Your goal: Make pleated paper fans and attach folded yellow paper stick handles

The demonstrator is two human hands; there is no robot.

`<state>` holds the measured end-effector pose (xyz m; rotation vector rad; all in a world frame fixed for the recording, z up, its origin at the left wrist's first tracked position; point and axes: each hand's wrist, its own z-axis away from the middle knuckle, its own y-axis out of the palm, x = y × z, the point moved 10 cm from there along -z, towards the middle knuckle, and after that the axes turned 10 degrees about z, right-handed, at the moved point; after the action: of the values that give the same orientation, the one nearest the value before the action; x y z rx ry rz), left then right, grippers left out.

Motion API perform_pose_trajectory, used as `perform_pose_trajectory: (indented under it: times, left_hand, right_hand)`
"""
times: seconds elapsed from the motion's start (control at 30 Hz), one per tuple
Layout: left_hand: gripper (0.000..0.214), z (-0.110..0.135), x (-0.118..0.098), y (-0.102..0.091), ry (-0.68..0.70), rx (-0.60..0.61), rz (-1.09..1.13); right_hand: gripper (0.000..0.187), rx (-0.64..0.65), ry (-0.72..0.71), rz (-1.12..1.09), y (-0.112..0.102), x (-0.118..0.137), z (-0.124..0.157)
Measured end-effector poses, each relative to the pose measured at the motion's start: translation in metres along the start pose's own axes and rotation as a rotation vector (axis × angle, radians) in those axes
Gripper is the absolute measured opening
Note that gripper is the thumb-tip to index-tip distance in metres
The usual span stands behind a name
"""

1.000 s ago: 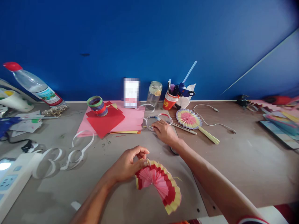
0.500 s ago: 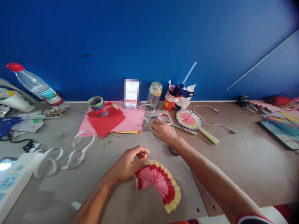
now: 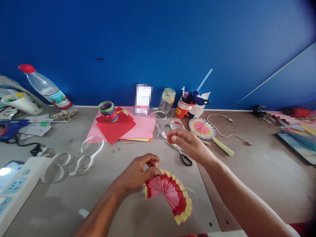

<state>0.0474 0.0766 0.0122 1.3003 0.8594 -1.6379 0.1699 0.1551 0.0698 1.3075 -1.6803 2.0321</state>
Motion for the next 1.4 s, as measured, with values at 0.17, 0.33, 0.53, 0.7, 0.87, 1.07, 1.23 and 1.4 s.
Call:
perform_pose_trajectory:
  times: [0.17, 0.33, 0.53, 0.7, 0.87, 1.07, 1.23, 1.4]
  left_hand:
    - [0.025, -0.001, -0.001, 0.003, -0.034, -0.025, 0.013]
    - [0.025, -0.002, -0.007, 0.004, -0.011, -0.029, -0.034]
    - [0.026, -0.002, -0.01, -0.002, 0.065, -0.046, -0.089]
    - [0.028, -0.002, -0.009, -0.009, 0.15, -0.115, -0.149]
    - [0.025, 0.001, -0.018, -0.005, 0.242, -0.099, -0.216]
    - [0.023, 0.003, -0.033, 0.01, 0.327, 0.063, -0.138]
    - [0.016, -0.001, -0.02, 0.001, 0.233, -0.02, -0.044]
    - [0.03, -0.002, 0.008, -0.005, 0.029, -0.06, 0.201]
  right_hand:
    - [0.016, 0.259, 0.048, -0.021, 0.029, 0.03, 0.045]
    - [0.009, 0.279, 0.099, 0.022, 0.046, 0.027, 0.049]
    - [0.009, 0.339, 0.173, -0.022, 0.053, 0.011, 0.045]
    - [0.009, 0.353, 0.21, -0.103, 0.061, -0.003, 0.041]
    - [0.007, 0.31, 0.218, -0.122, 0.061, -0.006, 0.037]
    - [0.007, 0.308, 0.207, -0.168, 0.065, -0.008, 0.036]
    - [0.007, 0.354, 0.209, -0.261, 0.075, -0.015, 0.037]
    - [0.01, 0.324, 0.215, -0.235, 0.072, -0.013, 0.035]
